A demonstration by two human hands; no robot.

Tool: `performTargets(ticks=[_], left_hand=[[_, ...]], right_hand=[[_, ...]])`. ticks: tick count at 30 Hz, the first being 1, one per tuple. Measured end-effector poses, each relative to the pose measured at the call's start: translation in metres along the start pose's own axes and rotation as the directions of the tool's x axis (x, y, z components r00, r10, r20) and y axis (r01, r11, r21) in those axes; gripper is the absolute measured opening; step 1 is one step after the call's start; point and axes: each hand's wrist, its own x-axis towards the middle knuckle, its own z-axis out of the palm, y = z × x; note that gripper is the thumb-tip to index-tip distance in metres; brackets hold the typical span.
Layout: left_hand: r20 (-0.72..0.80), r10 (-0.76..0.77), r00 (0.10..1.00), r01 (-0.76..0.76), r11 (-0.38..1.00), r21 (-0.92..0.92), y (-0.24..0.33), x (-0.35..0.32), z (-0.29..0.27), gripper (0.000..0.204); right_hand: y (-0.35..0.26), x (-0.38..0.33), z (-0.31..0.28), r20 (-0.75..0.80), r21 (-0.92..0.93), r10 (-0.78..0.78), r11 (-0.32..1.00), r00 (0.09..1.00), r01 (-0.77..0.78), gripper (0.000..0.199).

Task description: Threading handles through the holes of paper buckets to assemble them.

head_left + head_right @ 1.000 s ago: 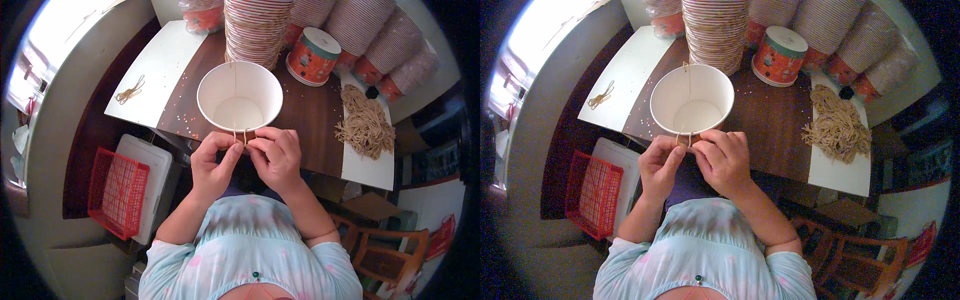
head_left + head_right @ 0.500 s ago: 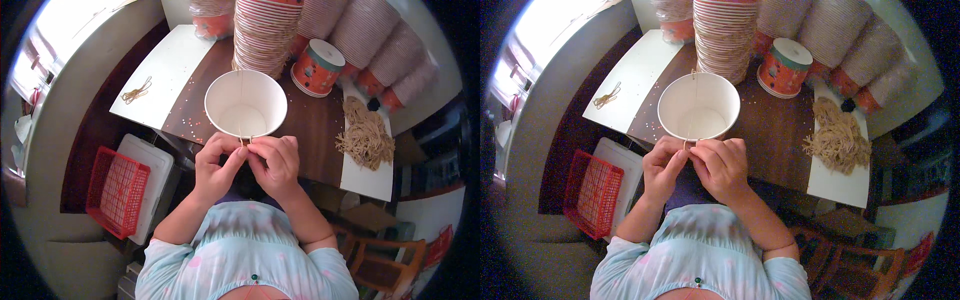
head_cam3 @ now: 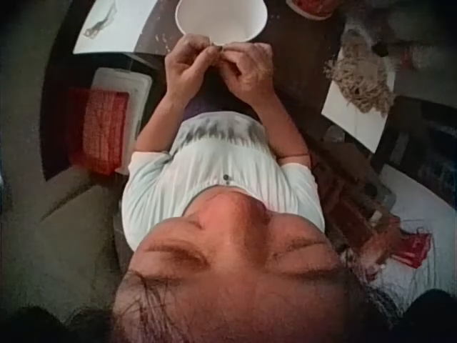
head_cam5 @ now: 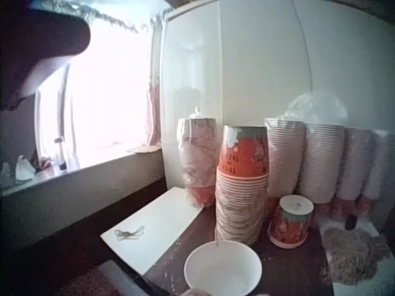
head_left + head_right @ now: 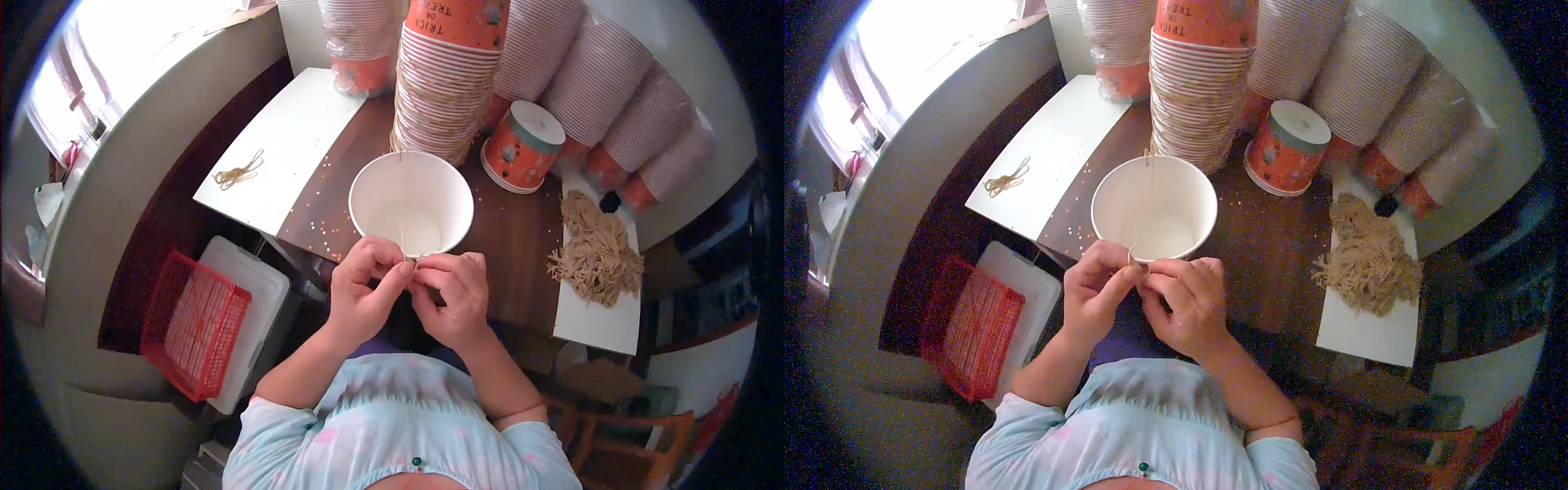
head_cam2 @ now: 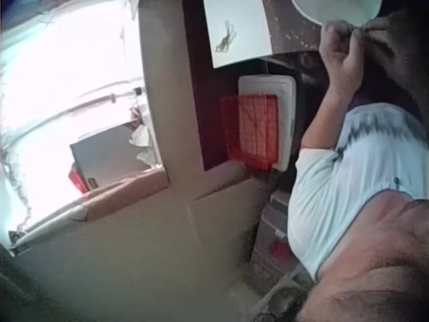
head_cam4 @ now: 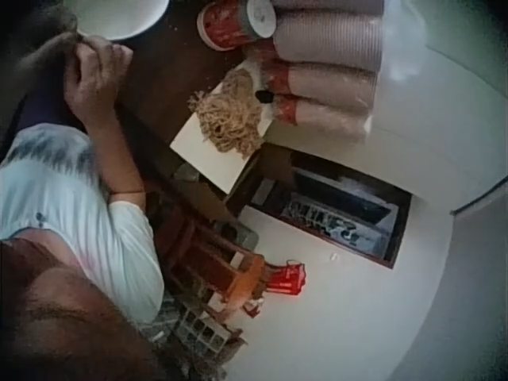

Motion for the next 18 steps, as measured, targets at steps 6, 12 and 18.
performTargets(ticks=[6, 12, 18], left_hand=[[0.003, 0.127, 0.992, -0.125, 0.974, 0.191, 0.013, 0.006, 0.007, 0.005], [0.057, 0.157, 0.986, -0.164, 0.978, 0.129, 0.008, 0.014, 0.004, 0.006], [0.095, 0.162, 0.982, -0.163, 0.987, -0.004, 0.010, 0.015, 0.000, 0.004]], right_hand=[[0.004, 0.005, -0.002, -0.004, 0.048, 0.036, 0.998, 0.999, -0.036, 0.023], [0.007, 0.008, -0.006, 0.000, -0.015, 0.018, 1.000, 1.000, -0.018, 0.022], [0.004, 0.007, -0.007, 0.061, -0.055, 0.041, 0.998, 0.997, -0.037, 0.020]])
